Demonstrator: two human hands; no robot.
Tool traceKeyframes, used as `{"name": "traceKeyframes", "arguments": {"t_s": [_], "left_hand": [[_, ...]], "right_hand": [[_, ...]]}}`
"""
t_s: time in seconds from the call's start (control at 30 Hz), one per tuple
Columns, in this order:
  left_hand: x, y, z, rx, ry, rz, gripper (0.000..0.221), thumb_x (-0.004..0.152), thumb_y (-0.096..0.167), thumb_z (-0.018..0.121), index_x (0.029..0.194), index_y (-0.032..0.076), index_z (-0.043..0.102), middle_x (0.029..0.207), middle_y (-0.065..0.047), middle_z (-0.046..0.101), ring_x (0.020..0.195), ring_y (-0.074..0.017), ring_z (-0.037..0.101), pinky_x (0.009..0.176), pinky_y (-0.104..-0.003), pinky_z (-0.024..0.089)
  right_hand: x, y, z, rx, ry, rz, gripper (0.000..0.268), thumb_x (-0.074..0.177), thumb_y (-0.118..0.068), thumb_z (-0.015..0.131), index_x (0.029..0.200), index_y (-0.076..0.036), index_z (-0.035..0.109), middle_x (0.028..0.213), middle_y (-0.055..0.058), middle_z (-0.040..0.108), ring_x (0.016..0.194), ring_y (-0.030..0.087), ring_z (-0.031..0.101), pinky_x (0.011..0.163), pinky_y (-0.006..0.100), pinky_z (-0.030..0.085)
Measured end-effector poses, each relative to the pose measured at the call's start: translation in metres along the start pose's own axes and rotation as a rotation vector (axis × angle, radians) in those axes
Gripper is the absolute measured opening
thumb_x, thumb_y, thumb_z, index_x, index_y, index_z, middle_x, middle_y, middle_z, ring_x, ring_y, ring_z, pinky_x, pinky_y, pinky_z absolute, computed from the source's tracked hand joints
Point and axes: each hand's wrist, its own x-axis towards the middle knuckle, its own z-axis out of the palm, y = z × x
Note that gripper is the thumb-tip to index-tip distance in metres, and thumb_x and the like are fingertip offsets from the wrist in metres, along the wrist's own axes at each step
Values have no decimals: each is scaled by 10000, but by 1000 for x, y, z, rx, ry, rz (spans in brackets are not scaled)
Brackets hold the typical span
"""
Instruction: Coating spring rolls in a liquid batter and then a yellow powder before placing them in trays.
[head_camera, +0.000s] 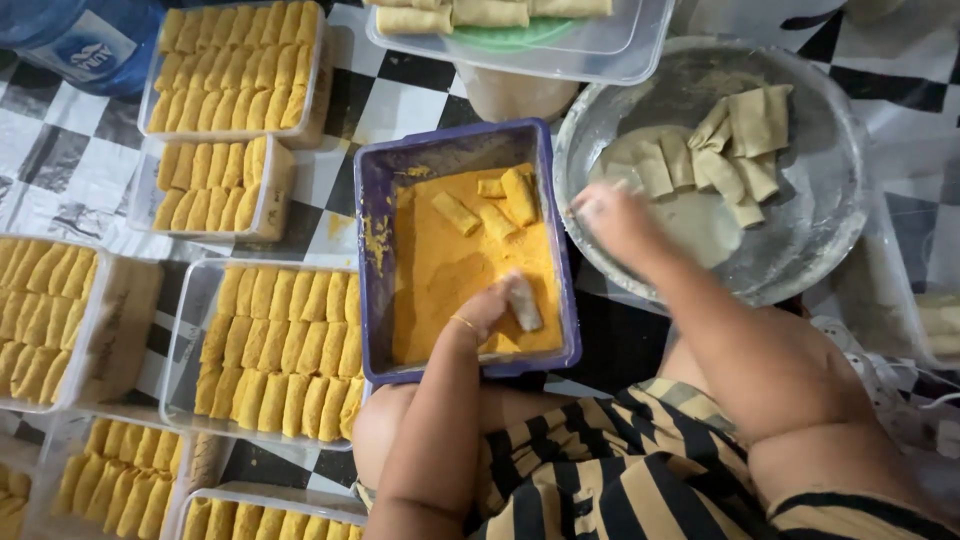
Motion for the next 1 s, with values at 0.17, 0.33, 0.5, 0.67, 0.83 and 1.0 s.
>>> {"name": "traceKeyframes", "arguments": {"t_s": [0.17,0.33,0.5,0.67,0.83,1.0], "left_hand": [[18,0,23,1369,3,496,379,810,224,678,1093,18,531,1040,-164,636,862,-402,694,800,-490,526],[51,-5,21,755,340,590,476,790,381,811,1118,151,554,1093,-111,635,1013,-362,719,818,-448,612],[87,-27,-9,790,573,300,742,888,796,541,1415,277,488,1502,-61,424,1413,-387,419,1068,-586,473],[46,-3,8,-126,145,275,484,992,500,638,1254,100,713,1324,-119,677,1221,-249,633,1031,-382,502],[14,-2,16,628,15,560,563,803,300,787,1186,-59,582,1157,-310,663,1136,-450,656,985,-524,544],[40,-16,16,950,54,389,638,714,536,841,1144,123,613,1143,-187,706,1131,-371,692,958,-488,586]], "right_hand": [[66,135,7,-92,13,315,423,1087,-306,590,1408,-31,581,1216,278,662,1187,494,631,938,600,548],[94,138,21,-194,-94,304,428,1095,-251,583,1400,48,557,1271,329,628,1286,540,556,1020,654,469],[74,69,-23,-173,-61,362,349,1095,-129,570,1389,56,540,1298,338,617,1319,536,530,1062,644,429],[74,88,-15,-165,-162,292,502,1052,-71,598,1532,7,476,1378,302,616,1348,459,545,1104,597,434],[37,83,-3,-157,-216,246,464,1024,1,570,1484,39,533,1394,342,613,1353,487,547,1112,612,444],[35,86,8,-429,-278,204,315,969,-36,648,1275,-2,714,1155,238,750,1166,419,699,1007,541,550]]}}
